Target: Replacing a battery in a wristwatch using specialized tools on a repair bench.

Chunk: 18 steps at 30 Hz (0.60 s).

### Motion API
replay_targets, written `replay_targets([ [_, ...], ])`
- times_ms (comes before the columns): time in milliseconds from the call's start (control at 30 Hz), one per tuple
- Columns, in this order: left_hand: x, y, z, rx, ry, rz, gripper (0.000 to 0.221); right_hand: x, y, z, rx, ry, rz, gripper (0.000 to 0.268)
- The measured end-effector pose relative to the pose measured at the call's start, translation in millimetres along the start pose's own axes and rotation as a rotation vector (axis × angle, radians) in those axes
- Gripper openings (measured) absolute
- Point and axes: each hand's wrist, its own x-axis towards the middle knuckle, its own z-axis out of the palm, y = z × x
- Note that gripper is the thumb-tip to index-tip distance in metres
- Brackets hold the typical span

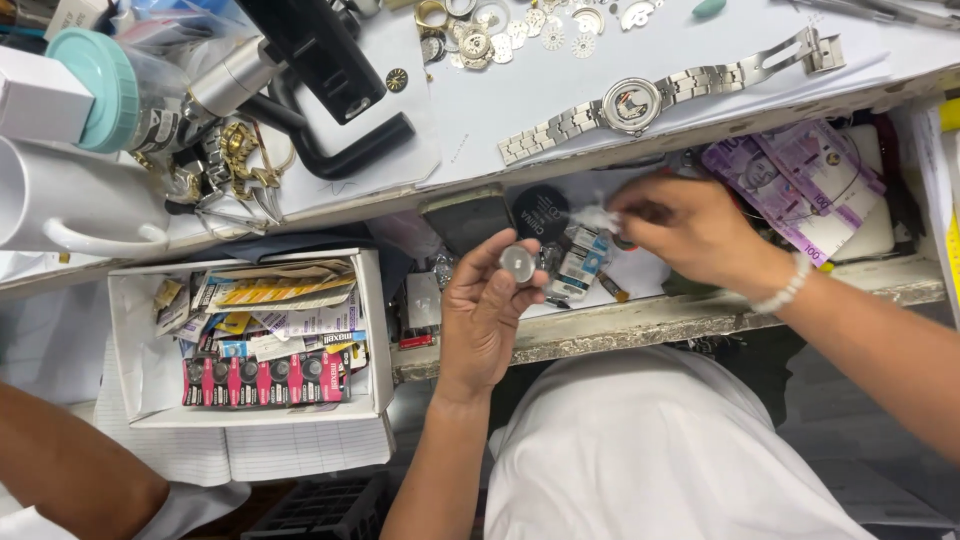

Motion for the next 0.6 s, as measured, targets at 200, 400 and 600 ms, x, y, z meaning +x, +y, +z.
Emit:
replay_targets([
  [200,9.9,-4.2,29.2,-0.002,-0.134,-0.102,0.042,-51.0,-16.7,-25.9,0.231,0.065,0.087,0.016],
  [400,13.8,-16.9,40.3,0.028,-0.195,-0.16,0.043,-73.6,-30.7,-18.4,0.201,0.24,0.169,0.024],
  [600,15.3,-20.3,48.6,0.154,-0.232,-0.127,0.046,-69.8,-46.4,-28.4,0.428,0.189,0.311,0.022],
])
